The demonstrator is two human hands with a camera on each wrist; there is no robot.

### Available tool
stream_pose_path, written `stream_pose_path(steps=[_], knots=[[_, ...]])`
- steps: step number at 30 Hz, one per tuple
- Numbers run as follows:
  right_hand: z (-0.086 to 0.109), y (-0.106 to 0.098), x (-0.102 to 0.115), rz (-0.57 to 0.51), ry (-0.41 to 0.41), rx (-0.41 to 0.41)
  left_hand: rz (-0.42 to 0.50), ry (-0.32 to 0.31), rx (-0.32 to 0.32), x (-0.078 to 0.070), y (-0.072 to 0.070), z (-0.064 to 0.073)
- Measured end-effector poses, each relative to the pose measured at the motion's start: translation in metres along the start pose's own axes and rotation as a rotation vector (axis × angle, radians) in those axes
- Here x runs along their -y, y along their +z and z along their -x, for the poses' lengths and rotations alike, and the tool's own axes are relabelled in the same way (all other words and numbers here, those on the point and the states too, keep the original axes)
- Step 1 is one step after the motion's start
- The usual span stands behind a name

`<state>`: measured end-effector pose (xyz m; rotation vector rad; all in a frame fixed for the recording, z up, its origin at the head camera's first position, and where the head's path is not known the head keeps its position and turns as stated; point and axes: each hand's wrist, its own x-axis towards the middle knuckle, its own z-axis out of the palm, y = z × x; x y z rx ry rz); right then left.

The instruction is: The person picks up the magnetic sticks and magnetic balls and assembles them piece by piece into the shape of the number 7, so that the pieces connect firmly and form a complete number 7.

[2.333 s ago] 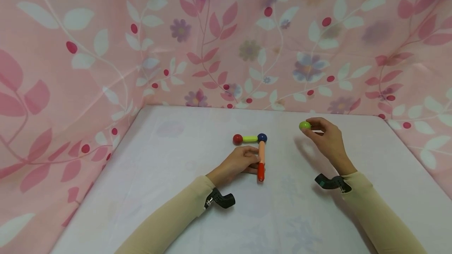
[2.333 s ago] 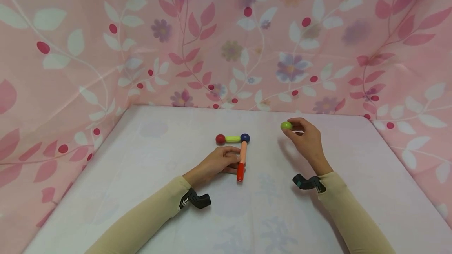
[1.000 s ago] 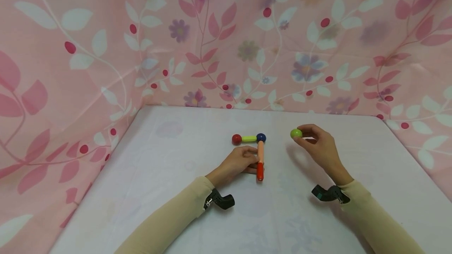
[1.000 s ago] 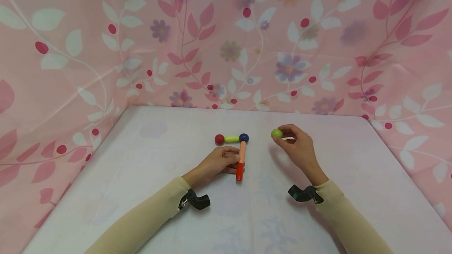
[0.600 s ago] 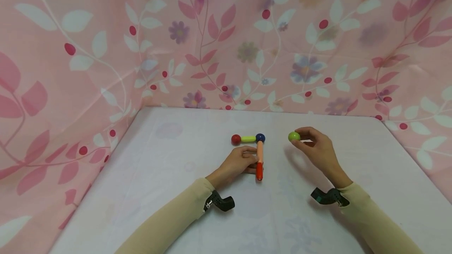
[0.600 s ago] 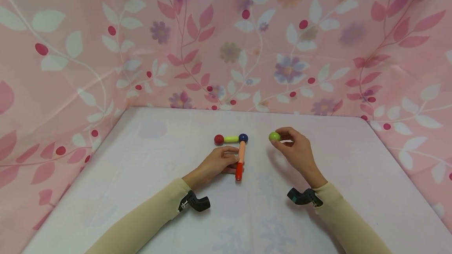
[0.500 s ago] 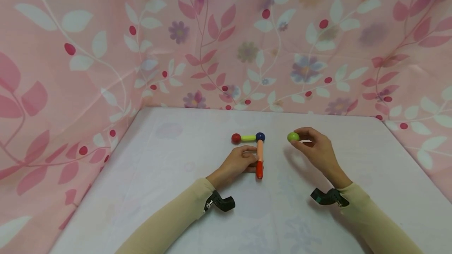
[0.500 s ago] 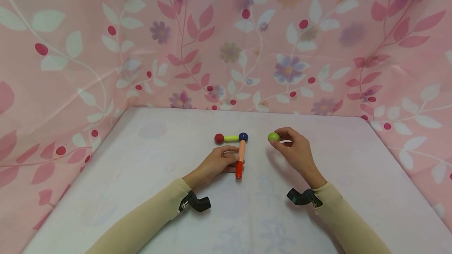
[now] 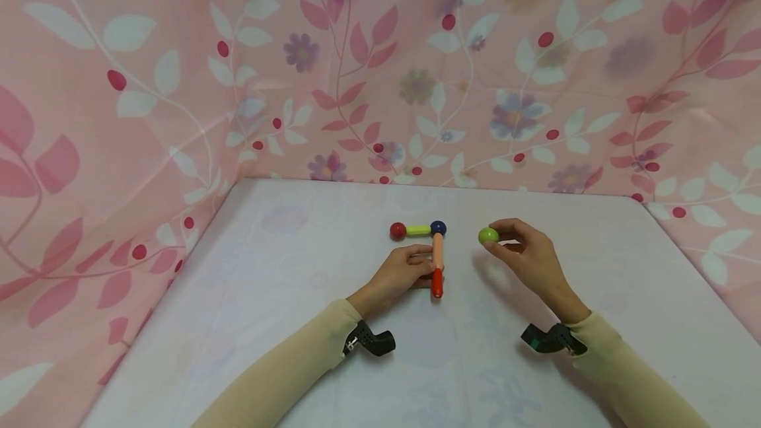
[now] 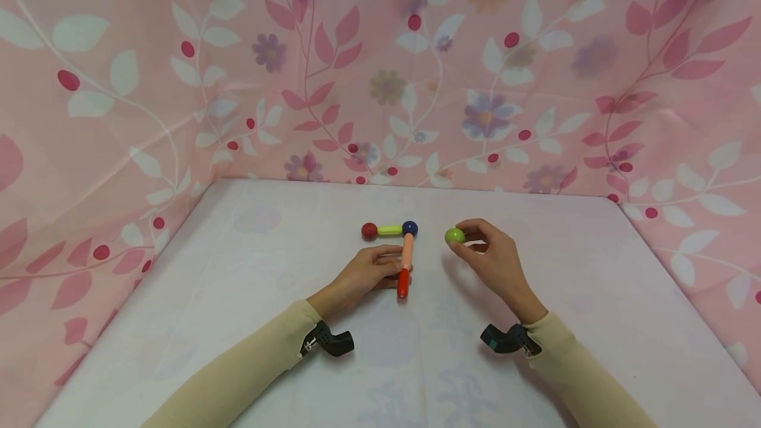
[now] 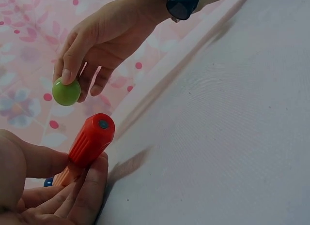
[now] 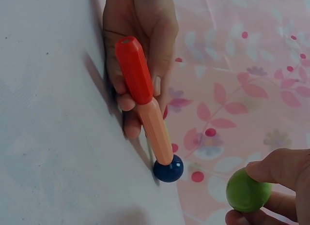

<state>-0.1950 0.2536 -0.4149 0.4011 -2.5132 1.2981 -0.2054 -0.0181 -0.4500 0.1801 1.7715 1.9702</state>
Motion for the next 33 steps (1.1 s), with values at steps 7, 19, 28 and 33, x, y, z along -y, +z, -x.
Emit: stream_pose_path(steps=[7, 19, 28, 33], knots=[[0.005, 0.002, 0.008, 0.008, 0.003, 0.027, 0.01, 0.016, 0.03, 0.004, -0.001, -0.004], [0.012, 0.007, 0.013, 0.001, -0.031, 0.046, 0.02, 0.027, 0.037, 0.005, -0.001, -0.005], [0.015, 0.012, 0.018, -0.029, -0.042, 0.055, -0.01, 0.039, 0.042, 0.005, -0.002, -0.005], [0.018, 0.015, 0.021, -0.053, -0.049, 0.06, -0.027, 0.034, 0.034, 0.005, -0.002, -0.004]])
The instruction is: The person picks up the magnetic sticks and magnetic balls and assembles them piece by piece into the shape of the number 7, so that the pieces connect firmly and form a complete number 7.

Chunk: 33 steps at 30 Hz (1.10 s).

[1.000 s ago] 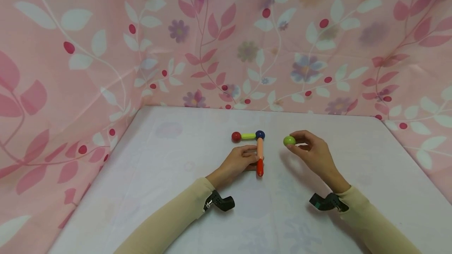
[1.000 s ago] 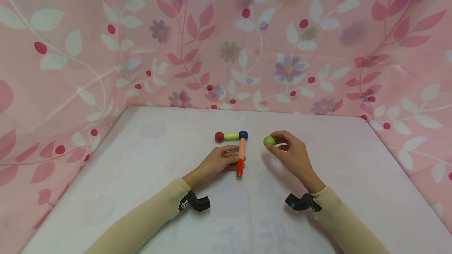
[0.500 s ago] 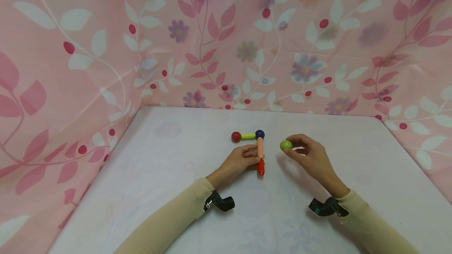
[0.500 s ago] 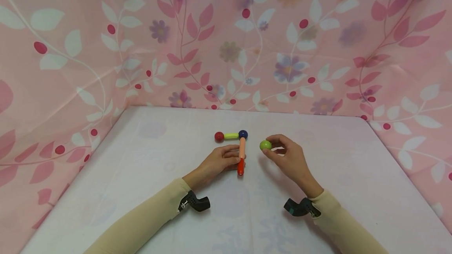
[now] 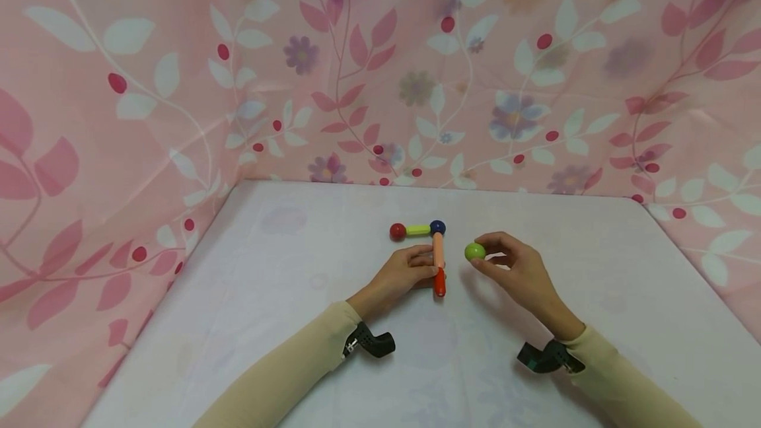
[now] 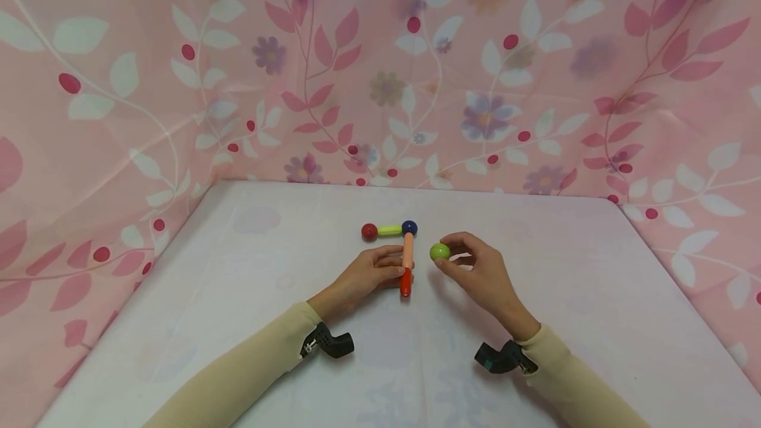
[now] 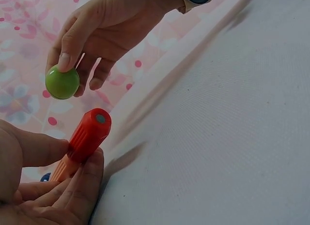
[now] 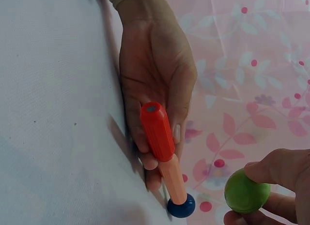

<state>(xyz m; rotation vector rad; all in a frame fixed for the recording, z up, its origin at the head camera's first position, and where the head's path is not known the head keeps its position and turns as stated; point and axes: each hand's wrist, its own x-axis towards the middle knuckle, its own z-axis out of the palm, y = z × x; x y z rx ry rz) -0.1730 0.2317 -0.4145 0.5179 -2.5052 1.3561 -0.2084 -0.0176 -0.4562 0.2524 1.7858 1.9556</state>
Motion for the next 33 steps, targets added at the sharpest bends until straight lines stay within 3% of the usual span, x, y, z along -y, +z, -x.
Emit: stream_pose_path(steps=[19, 33], knots=[[0.011, 0.012, 0.01, -0.099, -0.037, 0.065, 0.044, 0.005, 0.004, 0.001, 0.002, 0.002], [0.013, 0.016, 0.013, -0.104, -0.049, 0.084, 0.058, 0.008, 0.002, 0.0, 0.0, 0.001]])
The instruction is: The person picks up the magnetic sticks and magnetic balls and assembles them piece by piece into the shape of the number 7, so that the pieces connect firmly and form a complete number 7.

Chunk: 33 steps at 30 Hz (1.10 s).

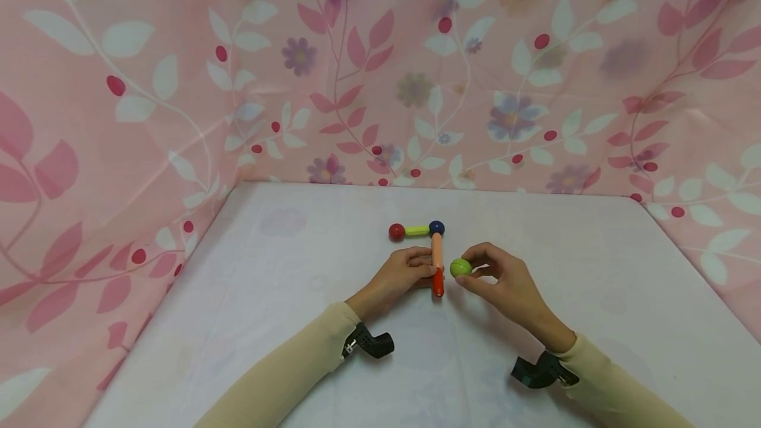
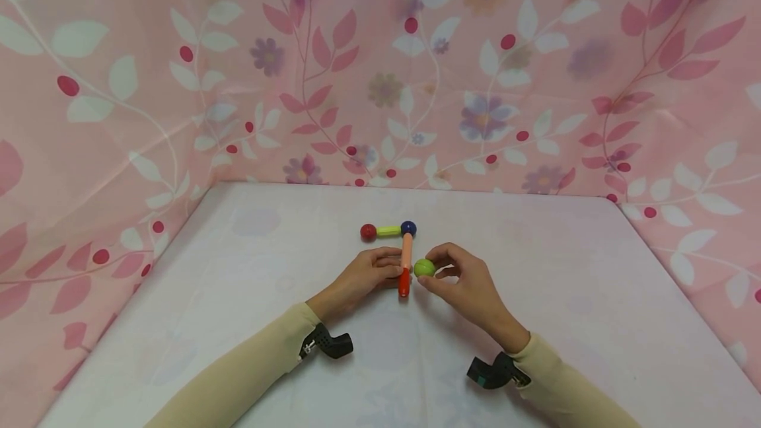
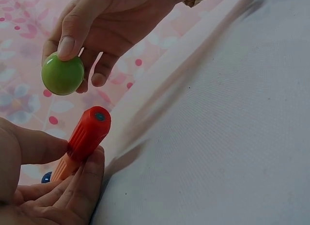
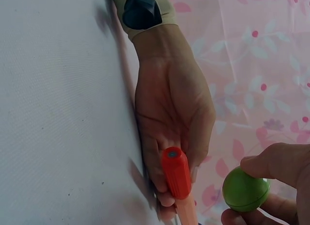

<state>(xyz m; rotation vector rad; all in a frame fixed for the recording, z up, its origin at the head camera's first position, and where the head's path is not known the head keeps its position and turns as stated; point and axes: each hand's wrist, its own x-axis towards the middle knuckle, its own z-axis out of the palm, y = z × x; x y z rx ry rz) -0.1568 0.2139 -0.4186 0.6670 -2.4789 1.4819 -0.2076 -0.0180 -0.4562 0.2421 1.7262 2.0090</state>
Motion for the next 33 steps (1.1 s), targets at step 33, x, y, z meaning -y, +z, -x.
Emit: stream_pose_path(steps=[33], knots=[[0.01, 0.015, 0.002, -0.031, -0.001, 0.08, 0.02, -0.007, 0.013, 0.0, 0.0, 0.0]])
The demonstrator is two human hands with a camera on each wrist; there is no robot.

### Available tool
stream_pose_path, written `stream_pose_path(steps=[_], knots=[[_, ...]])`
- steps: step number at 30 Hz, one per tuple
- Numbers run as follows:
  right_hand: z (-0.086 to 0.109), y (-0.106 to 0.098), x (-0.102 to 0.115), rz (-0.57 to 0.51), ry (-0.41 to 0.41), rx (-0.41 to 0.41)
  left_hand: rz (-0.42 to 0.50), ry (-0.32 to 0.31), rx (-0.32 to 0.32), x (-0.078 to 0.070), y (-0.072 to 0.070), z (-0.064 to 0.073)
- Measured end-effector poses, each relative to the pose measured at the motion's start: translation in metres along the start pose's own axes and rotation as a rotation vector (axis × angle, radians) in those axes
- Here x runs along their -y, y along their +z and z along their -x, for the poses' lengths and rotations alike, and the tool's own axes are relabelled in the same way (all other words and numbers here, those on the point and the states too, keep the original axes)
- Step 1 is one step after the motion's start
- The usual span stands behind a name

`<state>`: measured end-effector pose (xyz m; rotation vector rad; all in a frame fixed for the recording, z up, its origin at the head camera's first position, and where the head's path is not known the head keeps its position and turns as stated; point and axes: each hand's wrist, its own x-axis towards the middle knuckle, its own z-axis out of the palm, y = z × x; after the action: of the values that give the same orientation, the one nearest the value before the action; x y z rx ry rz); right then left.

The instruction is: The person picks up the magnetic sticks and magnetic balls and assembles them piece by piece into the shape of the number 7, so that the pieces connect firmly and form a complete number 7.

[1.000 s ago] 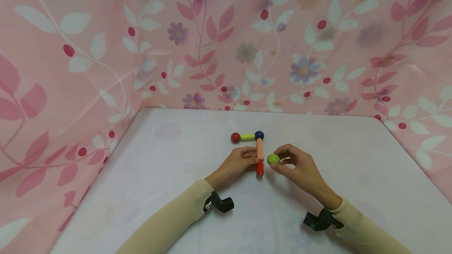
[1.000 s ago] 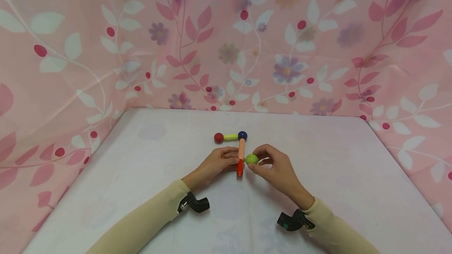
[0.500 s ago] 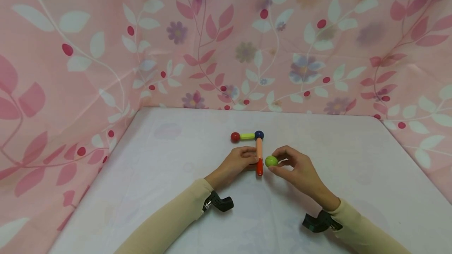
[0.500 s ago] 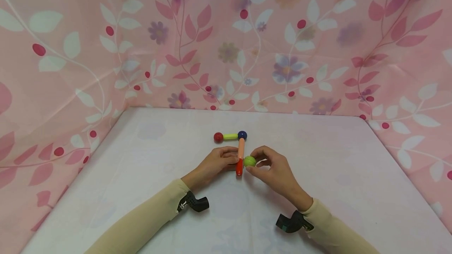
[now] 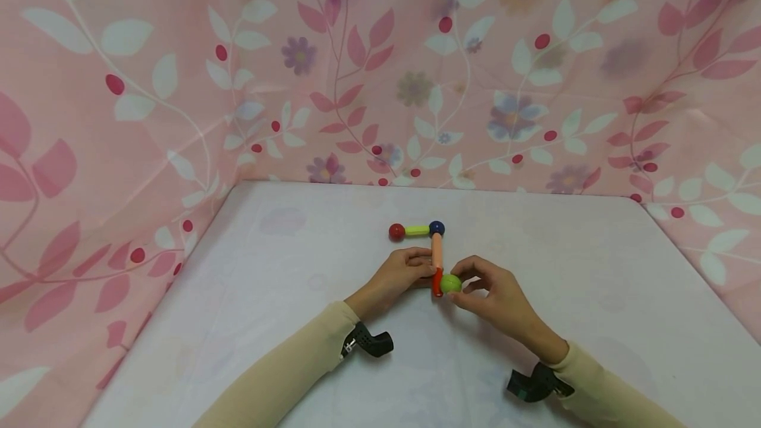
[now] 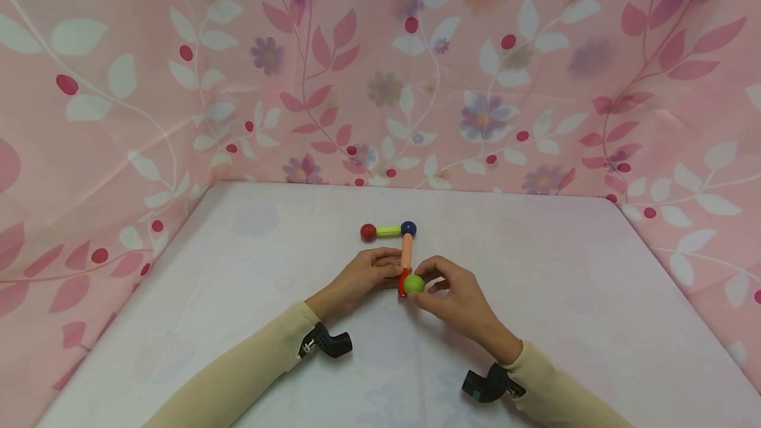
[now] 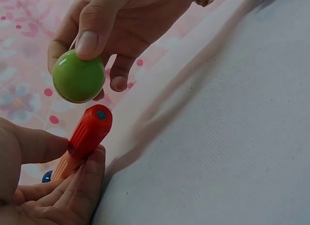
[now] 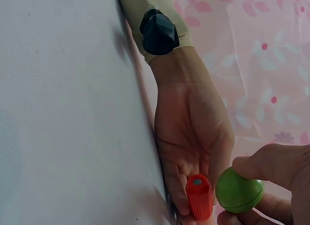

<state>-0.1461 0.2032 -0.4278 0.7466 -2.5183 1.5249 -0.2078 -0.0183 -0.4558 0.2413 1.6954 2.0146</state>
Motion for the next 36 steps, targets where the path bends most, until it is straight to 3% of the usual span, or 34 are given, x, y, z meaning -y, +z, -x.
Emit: stream_pose_path(steps=[14, 27, 36], knots=[[0.006, 0.007, 0.0, -0.024, -0.018, 0.012, 0.008, 0.003, 0.006, 0.001, 0.001, 0.0], [0.01, 0.012, 0.001, -0.063, -0.001, 0.032, -0.039, -0.007, -0.024, 0.002, 0.0, 0.0], [0.011, 0.014, 0.003, -0.051, -0.019, 0.039, -0.036, 0.018, 0.001, 0.002, -0.001, 0.0]])
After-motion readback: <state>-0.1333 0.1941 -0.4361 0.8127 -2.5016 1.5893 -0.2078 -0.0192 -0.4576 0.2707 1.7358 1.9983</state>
